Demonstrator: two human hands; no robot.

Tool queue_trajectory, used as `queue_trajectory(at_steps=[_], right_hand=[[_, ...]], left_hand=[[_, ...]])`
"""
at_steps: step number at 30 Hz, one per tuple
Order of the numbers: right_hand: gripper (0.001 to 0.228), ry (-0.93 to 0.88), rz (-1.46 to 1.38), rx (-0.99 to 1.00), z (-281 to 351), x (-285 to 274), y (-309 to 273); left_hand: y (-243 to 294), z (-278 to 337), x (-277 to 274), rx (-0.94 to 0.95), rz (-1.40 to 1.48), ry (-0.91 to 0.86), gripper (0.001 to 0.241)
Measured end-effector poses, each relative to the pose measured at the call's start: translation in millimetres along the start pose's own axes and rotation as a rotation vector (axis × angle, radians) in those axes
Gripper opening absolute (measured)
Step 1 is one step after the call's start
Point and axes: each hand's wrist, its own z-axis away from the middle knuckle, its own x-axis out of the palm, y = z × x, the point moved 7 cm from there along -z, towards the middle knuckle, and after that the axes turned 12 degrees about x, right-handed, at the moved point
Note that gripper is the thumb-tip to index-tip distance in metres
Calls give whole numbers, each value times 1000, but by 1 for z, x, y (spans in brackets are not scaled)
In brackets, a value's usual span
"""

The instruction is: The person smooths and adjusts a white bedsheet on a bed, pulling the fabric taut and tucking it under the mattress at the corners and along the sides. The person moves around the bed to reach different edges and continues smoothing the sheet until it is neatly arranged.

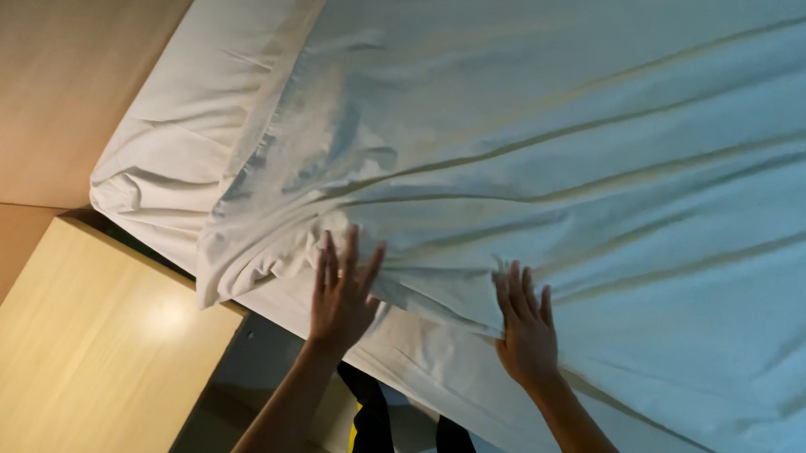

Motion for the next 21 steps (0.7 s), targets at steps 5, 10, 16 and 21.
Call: queue_trajectory(at_steps=[5, 10, 16, 21], right_hand=[[98, -43, -111, -46, 8, -37, -29], [85, 92, -142, -152, 23, -39, -9], [93, 173, 85, 184, 25, -19, 78], [107, 7, -14, 255, 26, -15, 106]], left_hand=[[81, -19, 50, 103, 81, -90, 95], [101, -32, 56, 107, -115, -9, 87], [82, -21, 52, 181, -171, -42, 76], [78, -24, 47, 210, -57, 37, 74]])
